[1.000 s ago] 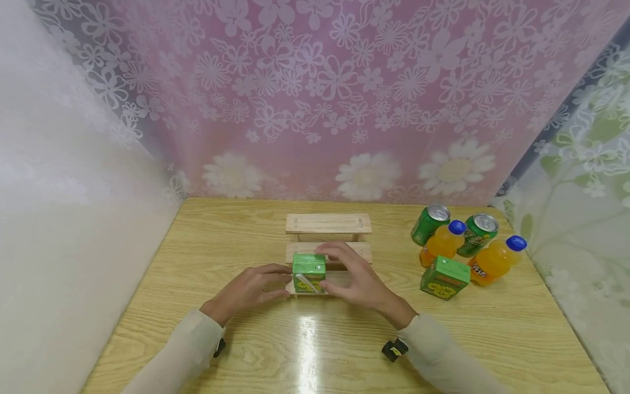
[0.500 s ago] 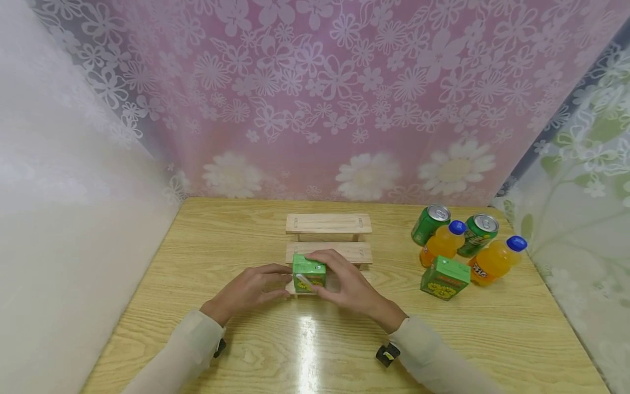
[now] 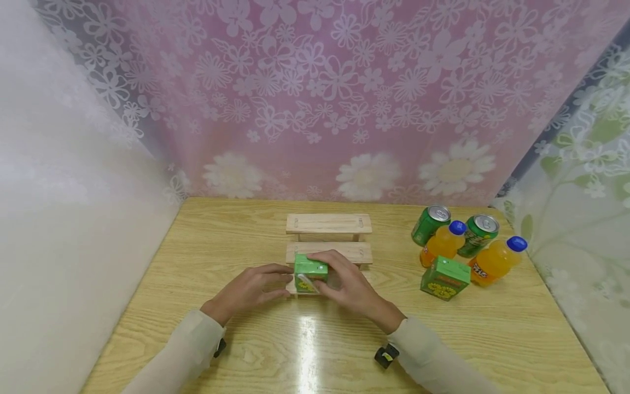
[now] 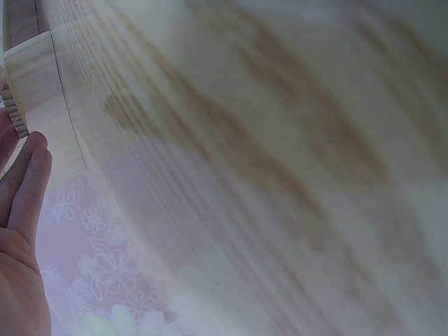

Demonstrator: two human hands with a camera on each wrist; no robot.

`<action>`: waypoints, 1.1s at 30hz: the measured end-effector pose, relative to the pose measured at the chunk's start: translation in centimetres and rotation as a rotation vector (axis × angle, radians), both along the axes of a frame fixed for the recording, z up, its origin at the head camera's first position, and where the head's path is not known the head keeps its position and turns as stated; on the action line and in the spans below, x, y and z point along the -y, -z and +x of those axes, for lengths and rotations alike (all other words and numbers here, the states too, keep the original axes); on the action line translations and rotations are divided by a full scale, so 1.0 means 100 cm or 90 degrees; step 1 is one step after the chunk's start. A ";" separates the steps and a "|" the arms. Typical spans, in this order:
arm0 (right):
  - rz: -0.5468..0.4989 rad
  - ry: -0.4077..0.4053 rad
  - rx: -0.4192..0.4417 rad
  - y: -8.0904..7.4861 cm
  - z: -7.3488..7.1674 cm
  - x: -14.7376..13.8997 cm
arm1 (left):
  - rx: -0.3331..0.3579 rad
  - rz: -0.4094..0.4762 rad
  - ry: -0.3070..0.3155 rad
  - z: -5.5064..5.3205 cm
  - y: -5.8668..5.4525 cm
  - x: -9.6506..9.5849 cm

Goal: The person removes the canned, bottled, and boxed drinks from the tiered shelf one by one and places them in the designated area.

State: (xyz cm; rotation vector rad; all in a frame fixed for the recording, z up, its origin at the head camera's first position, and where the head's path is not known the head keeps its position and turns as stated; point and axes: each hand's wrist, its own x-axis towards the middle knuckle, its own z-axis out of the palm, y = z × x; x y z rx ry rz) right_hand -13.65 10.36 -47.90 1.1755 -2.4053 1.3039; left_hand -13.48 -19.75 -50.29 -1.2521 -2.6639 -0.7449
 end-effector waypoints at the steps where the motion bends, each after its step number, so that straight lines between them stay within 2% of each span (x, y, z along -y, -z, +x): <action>1: -0.002 0.003 0.000 0.000 0.000 -0.001 | -0.001 -0.001 0.000 0.000 0.000 0.000; 9: -0.028 0.017 -0.032 -0.003 -0.001 -0.013 | 0.001 -0.011 -0.002 -0.001 0.001 0.001; 19: -0.024 0.061 -0.024 -0.008 0.007 -0.038 | -0.010 -0.004 0.005 0.000 0.000 0.000; 33: -0.053 0.085 -0.026 -0.005 0.008 -0.064 | -0.013 0.004 0.014 -0.001 0.001 0.002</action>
